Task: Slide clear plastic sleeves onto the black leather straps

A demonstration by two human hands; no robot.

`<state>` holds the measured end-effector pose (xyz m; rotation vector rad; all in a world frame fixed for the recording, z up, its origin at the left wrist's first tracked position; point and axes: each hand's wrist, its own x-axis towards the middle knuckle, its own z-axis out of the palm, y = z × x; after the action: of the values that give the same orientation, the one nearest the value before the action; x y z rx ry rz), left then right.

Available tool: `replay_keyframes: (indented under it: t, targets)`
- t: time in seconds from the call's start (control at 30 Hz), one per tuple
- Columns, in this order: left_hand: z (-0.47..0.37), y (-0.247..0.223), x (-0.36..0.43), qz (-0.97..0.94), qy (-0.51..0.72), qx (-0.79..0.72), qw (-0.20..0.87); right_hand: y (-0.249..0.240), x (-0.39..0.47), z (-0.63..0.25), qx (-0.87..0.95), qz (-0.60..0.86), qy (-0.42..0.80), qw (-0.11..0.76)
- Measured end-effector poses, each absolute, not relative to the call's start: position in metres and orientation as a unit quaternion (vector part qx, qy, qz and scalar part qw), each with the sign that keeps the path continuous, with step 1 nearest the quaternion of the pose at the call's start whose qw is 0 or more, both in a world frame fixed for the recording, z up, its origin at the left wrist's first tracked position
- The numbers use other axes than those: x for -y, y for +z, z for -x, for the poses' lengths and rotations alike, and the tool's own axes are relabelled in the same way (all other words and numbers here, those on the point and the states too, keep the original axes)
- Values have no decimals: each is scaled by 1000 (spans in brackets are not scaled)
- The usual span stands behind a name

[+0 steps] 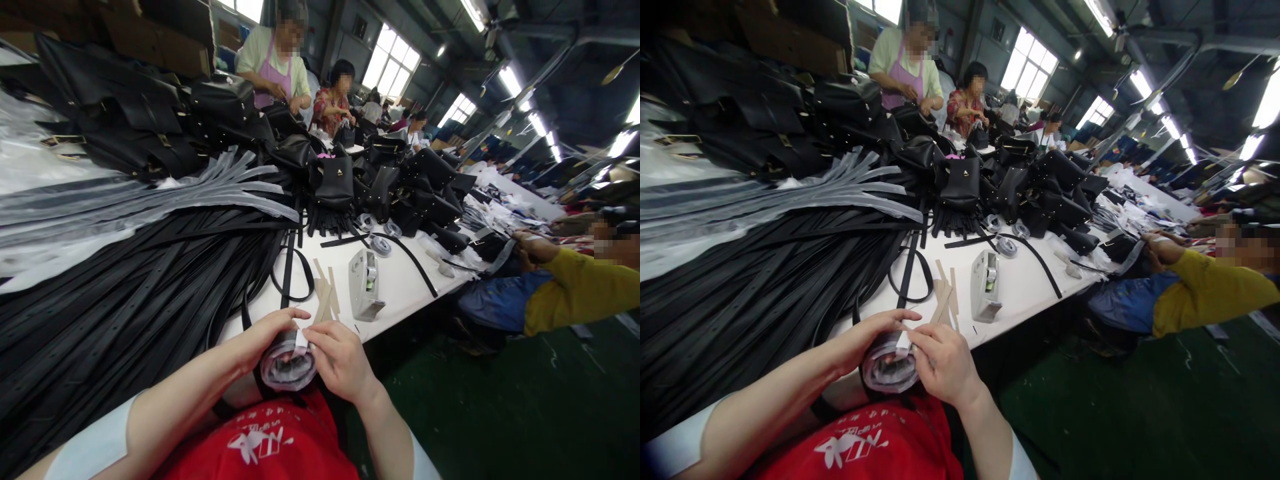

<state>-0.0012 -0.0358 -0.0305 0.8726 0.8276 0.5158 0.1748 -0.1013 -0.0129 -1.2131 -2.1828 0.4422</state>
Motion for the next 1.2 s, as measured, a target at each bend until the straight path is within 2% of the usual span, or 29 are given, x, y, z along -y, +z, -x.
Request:
replay_keyframes:
  t: [0.13,0.23,0.3,0.37,0.5,0.67,0.8,0.93,1.2]
  targets:
    - [3,-25,34,-420,242,-367,794,-18,90,-197,782,488,155,355]
    - [8,-22,31,-454,255,-376,767,-27,72,-244,630,628,43,454]
    - [10,-22,28,-480,263,-380,746,-35,59,-280,500,719,-4,483]
    - [10,-25,26,-502,269,-388,724,-43,47,-307,445,761,22,472]
    - [5,-31,24,-534,267,-394,698,-57,34,-323,463,747,113,464]
    - [6,-34,22,-504,273,-411,709,-60,52,-315,458,734,101,491]
    - [11,-36,16,-479,273,-425,718,-70,76,-311,427,759,109,479]
    - [8,-34,15,-498,299,-443,683,-87,80,-309,383,770,188,475]
    - [0,-30,26,-540,354,-458,610,-81,86,-300,370,777,221,459]
